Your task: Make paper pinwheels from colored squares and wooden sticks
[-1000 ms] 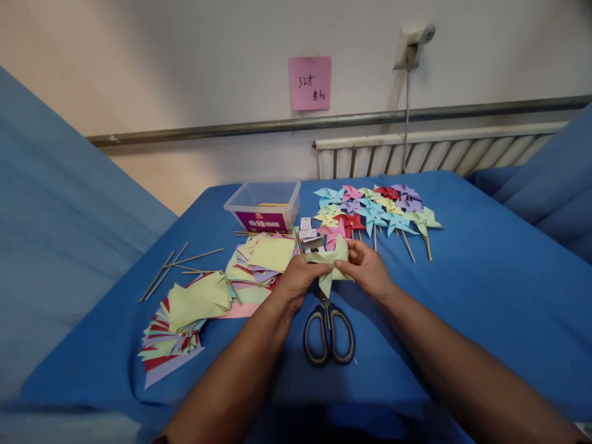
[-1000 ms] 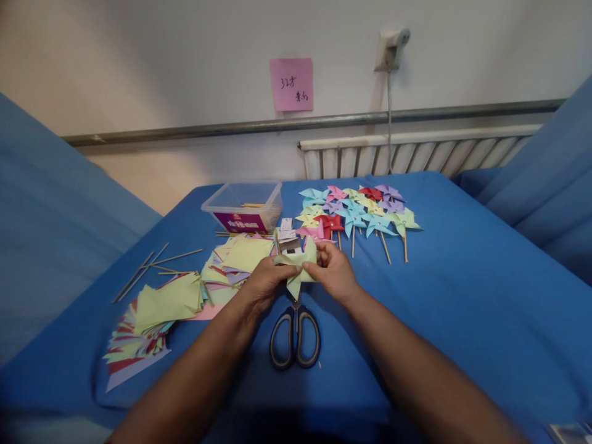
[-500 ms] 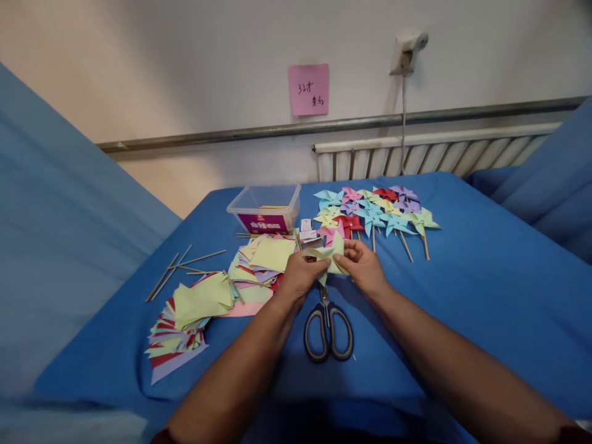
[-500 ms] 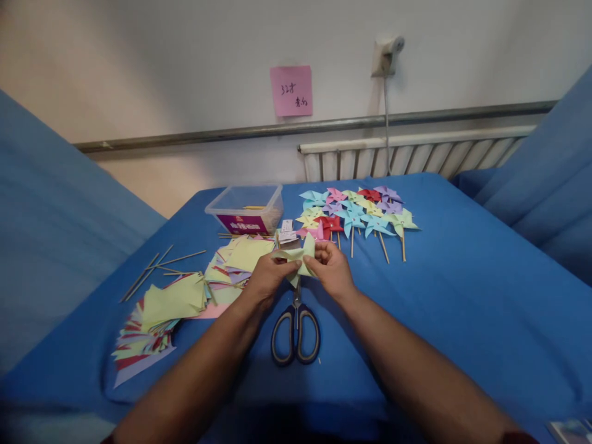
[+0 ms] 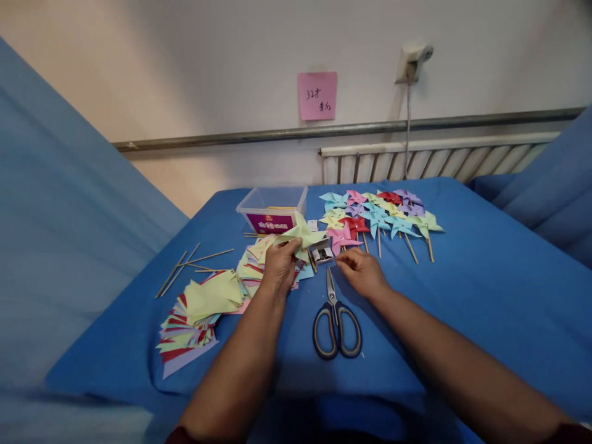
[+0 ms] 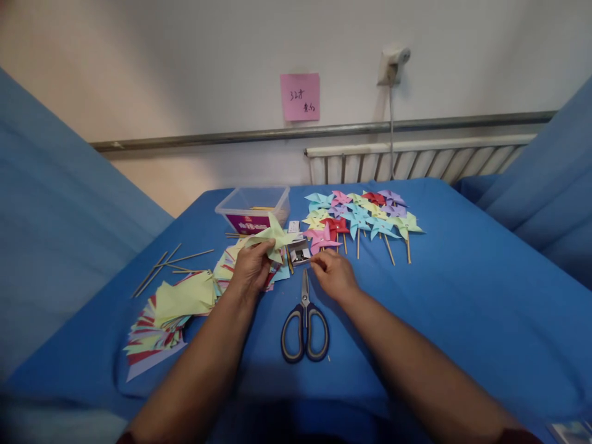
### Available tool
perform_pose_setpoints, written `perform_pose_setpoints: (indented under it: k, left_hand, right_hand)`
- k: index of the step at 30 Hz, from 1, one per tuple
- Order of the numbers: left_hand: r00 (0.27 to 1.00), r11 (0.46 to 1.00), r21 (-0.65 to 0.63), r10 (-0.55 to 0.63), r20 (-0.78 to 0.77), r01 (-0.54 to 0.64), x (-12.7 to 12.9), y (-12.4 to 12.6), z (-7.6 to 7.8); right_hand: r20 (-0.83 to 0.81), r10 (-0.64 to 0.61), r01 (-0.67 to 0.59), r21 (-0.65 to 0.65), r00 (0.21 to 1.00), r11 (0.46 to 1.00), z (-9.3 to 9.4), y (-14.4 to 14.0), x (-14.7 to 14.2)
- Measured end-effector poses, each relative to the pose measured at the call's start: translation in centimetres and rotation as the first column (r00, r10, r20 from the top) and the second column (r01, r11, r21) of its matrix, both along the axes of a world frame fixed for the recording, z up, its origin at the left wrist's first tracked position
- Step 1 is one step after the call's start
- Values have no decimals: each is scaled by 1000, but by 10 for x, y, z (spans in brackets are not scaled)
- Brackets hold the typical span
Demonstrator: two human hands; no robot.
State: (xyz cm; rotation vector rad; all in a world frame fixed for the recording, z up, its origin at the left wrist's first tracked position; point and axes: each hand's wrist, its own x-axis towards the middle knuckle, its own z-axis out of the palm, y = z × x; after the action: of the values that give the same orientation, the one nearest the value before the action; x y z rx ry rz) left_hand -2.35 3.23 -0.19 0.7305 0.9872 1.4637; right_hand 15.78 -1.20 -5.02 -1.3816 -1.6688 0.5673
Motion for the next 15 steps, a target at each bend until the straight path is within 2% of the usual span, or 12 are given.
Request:
perform_pose_setpoints:
  k: [3, 6, 11, 15]
  left_hand:
    - [1000, 1000, 11, -5, 6, 5, 2, 0, 1]
    - [1000, 1000, 15, -19, 7, 18, 4, 0, -1]
    - [999, 999, 6, -32, 21, 32, 3, 0, -3]
    - [999, 998, -38, -47, 10, 47, 4, 0, -2]
  right_hand:
    - [291, 9, 1, -34, 957, 999, 12, 4, -10]
    - [528, 34, 41, -130, 848, 991, 29, 15, -25]
    - [589, 114, 28, -227, 800, 974, 42, 38, -43]
    - [560, 126, 31, -264, 819, 964, 44, 51, -49]
